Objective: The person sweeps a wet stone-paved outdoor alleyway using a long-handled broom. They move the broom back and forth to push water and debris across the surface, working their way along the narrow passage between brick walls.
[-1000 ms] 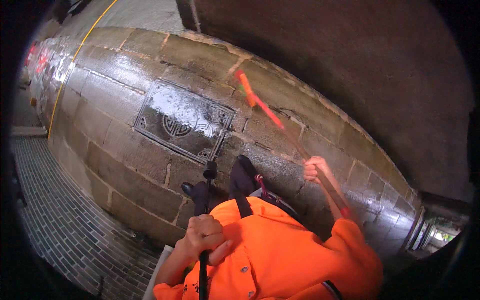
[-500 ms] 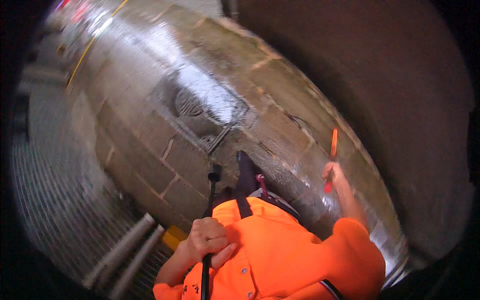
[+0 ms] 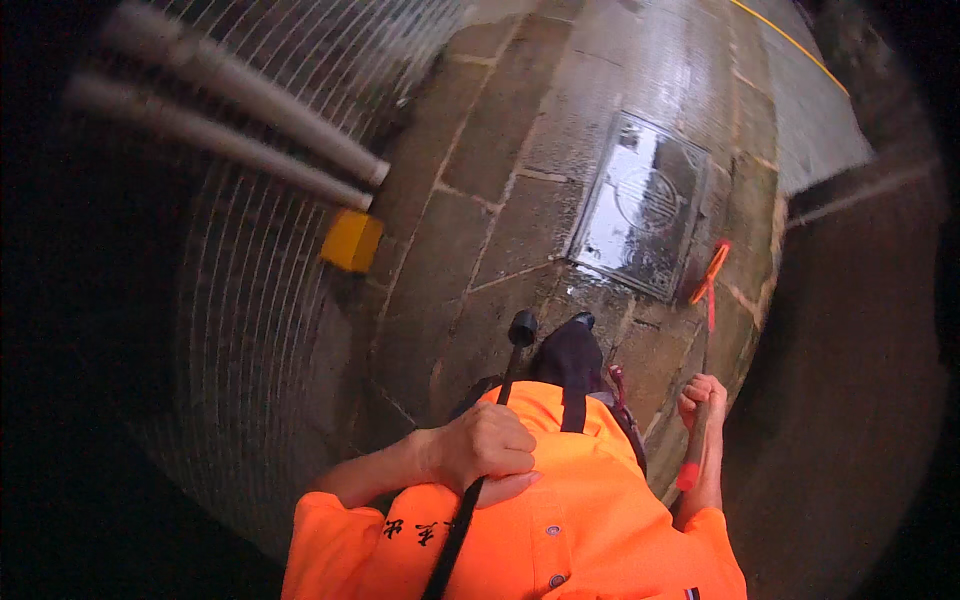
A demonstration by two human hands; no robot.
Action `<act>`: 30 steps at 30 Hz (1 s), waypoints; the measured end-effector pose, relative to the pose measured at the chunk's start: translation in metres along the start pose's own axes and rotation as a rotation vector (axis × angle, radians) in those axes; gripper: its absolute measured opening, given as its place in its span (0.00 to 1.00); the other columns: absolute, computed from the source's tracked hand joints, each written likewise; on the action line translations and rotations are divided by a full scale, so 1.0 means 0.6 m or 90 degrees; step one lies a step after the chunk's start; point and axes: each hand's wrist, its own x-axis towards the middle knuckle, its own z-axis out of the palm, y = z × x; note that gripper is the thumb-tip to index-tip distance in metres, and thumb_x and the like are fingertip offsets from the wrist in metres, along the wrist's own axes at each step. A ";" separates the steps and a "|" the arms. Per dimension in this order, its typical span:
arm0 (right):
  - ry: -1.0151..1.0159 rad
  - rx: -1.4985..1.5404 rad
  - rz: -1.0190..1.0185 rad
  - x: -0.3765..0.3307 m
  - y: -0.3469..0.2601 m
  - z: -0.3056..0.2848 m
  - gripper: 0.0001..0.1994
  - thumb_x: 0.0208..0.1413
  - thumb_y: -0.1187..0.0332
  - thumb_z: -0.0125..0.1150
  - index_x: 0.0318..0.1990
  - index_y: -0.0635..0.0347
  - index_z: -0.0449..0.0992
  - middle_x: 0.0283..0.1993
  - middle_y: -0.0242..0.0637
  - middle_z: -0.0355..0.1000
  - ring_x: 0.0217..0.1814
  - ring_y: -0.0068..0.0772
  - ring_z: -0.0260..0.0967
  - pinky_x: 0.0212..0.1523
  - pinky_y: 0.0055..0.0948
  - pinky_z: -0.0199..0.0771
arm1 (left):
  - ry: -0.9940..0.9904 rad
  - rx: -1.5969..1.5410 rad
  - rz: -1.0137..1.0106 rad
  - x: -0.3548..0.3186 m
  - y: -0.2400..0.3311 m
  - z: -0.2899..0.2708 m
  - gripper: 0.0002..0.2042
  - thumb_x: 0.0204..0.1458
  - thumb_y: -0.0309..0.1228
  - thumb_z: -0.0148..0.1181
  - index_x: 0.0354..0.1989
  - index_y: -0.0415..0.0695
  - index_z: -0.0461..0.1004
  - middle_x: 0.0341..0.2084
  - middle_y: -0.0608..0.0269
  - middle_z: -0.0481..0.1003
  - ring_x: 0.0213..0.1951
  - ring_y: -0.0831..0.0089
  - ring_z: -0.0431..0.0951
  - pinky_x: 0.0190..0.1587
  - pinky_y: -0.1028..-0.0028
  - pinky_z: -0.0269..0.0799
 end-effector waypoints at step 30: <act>-0.469 -1.162 0.643 0.170 0.513 0.192 0.08 0.47 0.70 0.53 0.19 0.55 0.62 0.15 0.28 0.57 0.13 0.24 0.56 0.12 0.25 0.56 | 0.508 0.118 -0.319 -0.335 0.228 0.161 0.13 0.37 0.24 0.59 0.10 0.43 0.60 0.10 0.63 0.58 0.12 0.67 0.61 0.16 0.71 0.54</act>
